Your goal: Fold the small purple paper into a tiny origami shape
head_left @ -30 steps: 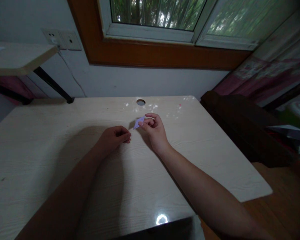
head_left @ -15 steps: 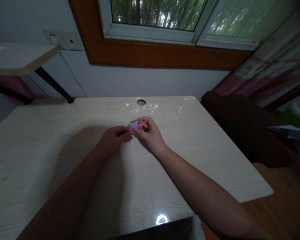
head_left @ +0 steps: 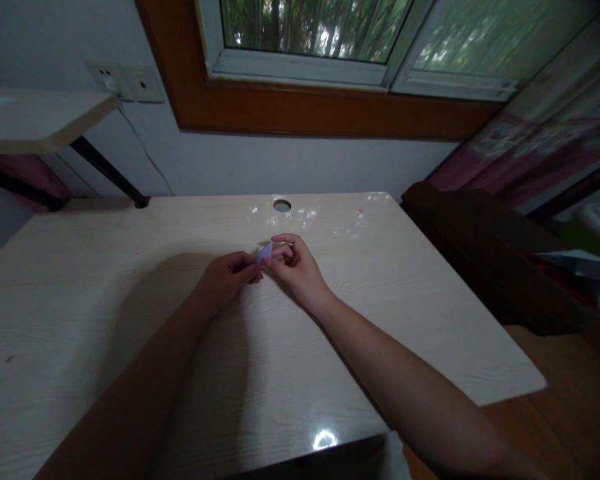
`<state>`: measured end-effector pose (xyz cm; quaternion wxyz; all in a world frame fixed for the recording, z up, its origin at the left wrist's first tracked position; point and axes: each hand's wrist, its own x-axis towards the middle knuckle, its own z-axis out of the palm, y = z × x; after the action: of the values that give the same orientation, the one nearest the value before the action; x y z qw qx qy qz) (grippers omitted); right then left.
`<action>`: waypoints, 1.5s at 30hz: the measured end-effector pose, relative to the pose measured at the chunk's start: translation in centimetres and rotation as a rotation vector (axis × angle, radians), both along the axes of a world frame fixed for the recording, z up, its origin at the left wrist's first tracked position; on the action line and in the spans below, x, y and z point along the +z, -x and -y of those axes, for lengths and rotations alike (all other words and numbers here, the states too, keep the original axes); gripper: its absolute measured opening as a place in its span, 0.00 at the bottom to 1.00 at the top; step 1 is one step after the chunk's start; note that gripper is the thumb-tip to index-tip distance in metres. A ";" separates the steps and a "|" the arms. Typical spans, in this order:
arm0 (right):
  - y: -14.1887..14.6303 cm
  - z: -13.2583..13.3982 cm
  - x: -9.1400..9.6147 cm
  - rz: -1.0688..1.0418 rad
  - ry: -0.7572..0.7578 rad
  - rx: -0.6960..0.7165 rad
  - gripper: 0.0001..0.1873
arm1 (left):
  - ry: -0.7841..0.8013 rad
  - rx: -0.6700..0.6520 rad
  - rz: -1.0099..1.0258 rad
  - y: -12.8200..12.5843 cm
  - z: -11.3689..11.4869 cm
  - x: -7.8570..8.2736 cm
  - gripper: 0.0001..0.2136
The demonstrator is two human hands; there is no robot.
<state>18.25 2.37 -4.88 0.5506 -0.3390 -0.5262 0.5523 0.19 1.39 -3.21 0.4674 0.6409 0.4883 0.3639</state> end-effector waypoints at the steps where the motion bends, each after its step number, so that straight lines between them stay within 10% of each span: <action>1: 0.0 0.0 0.0 0.001 -0.003 0.001 0.23 | -0.007 -0.005 -0.017 0.0 0.0 0.0 0.12; 45: -0.4 -0.3 0.7 -0.075 0.023 -0.221 0.19 | 0.058 0.033 0.025 -0.2 0.3 0.8 0.07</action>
<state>18.63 2.65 -4.21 0.6236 -0.3801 -0.4584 0.5065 0.35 1.10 -2.45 0.4859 0.6143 0.5032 0.3650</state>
